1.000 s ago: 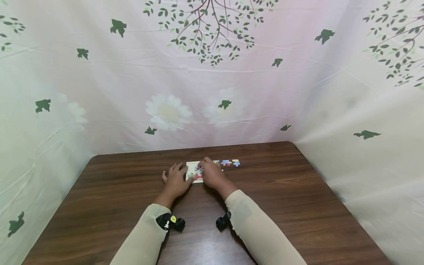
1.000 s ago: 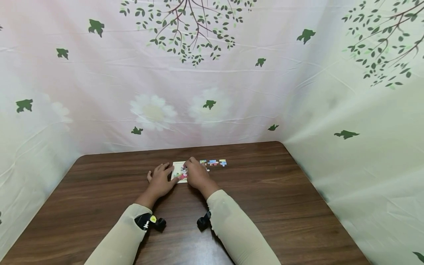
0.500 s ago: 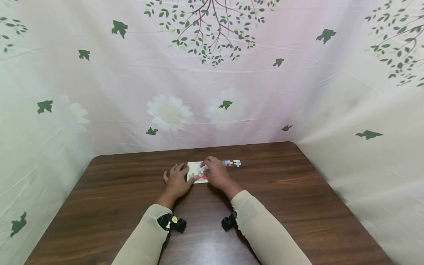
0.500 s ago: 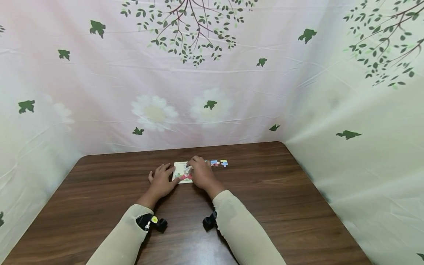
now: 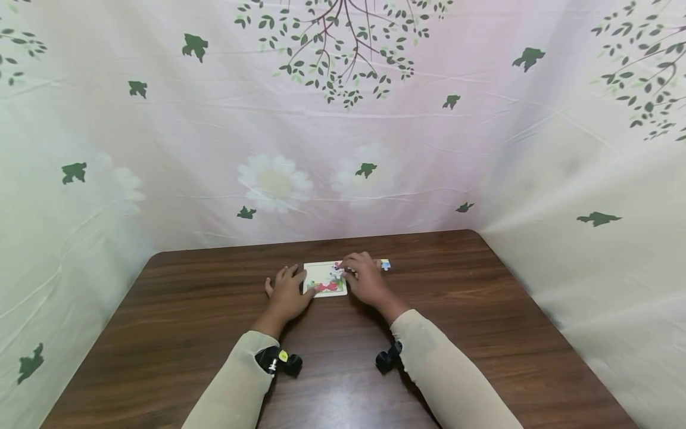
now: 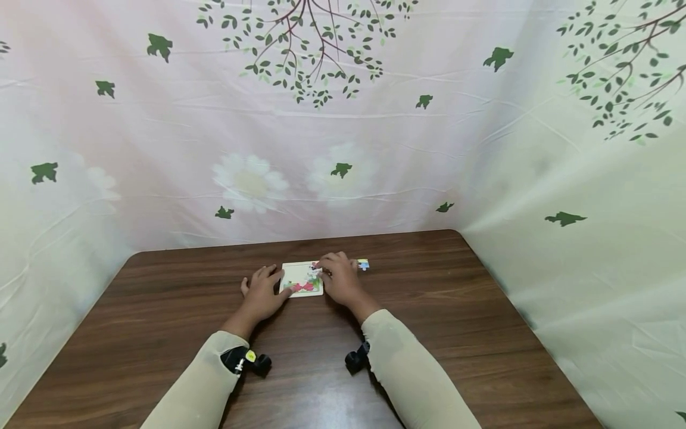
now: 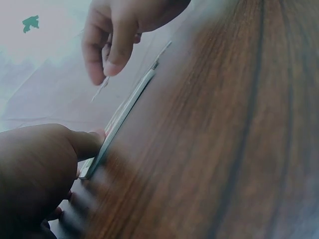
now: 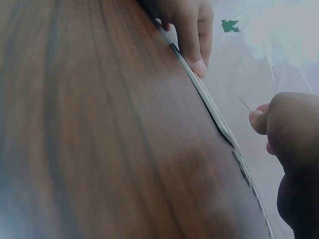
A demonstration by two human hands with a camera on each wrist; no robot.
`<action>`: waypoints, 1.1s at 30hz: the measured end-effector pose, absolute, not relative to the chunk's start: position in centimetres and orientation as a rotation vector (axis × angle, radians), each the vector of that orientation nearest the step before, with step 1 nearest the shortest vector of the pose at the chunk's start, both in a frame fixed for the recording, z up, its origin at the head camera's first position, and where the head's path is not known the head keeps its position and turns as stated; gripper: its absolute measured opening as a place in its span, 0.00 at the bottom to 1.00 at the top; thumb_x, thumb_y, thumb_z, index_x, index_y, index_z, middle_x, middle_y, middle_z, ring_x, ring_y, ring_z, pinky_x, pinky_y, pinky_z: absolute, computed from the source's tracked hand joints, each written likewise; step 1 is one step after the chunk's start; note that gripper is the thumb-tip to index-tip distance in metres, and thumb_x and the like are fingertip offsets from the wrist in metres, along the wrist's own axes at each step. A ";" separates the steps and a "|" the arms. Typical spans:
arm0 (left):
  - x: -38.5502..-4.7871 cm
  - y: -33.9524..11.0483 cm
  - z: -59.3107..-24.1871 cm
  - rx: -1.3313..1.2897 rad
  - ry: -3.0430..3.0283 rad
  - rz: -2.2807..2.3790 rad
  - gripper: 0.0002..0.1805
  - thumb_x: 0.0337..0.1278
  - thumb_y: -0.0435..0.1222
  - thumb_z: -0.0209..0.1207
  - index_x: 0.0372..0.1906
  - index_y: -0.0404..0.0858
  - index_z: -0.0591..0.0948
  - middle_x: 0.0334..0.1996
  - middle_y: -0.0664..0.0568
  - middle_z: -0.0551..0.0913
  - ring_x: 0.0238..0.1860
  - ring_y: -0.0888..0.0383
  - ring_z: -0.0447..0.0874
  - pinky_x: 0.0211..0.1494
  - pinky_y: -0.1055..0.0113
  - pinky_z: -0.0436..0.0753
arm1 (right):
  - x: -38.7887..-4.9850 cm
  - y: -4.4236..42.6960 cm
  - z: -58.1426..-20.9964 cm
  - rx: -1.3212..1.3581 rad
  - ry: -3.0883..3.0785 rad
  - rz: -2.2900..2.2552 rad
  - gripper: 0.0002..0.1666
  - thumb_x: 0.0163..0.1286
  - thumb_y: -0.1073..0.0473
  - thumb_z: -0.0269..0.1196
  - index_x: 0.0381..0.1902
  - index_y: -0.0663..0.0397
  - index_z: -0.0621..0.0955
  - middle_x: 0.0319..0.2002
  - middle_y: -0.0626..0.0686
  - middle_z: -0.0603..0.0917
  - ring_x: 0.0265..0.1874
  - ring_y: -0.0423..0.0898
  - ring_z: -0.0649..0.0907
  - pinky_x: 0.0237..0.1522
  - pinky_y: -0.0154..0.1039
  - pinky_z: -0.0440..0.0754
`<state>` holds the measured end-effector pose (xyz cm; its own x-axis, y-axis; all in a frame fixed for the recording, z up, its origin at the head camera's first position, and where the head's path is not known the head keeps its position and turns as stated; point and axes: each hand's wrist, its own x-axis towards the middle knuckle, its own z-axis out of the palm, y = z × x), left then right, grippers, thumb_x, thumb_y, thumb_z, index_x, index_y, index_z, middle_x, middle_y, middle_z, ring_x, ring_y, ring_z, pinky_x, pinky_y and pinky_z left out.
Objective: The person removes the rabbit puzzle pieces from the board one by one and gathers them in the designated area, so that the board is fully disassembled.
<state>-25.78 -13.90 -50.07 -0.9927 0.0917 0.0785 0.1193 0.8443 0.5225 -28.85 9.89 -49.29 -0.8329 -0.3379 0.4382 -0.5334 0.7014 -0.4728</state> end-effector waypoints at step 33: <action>-25.6 -13.8 -49.9 -0.163 -2.964 -0.869 0.34 0.73 0.50 0.67 0.77 0.39 0.78 0.83 0.36 0.67 0.86 0.31 0.56 0.80 0.19 0.44 | -28.3 17.5 -49.9 0.520 -2.590 1.060 0.09 0.70 0.64 0.75 0.47 0.51 0.93 0.57 0.56 0.93 0.58 0.56 0.83 0.56 0.59 0.62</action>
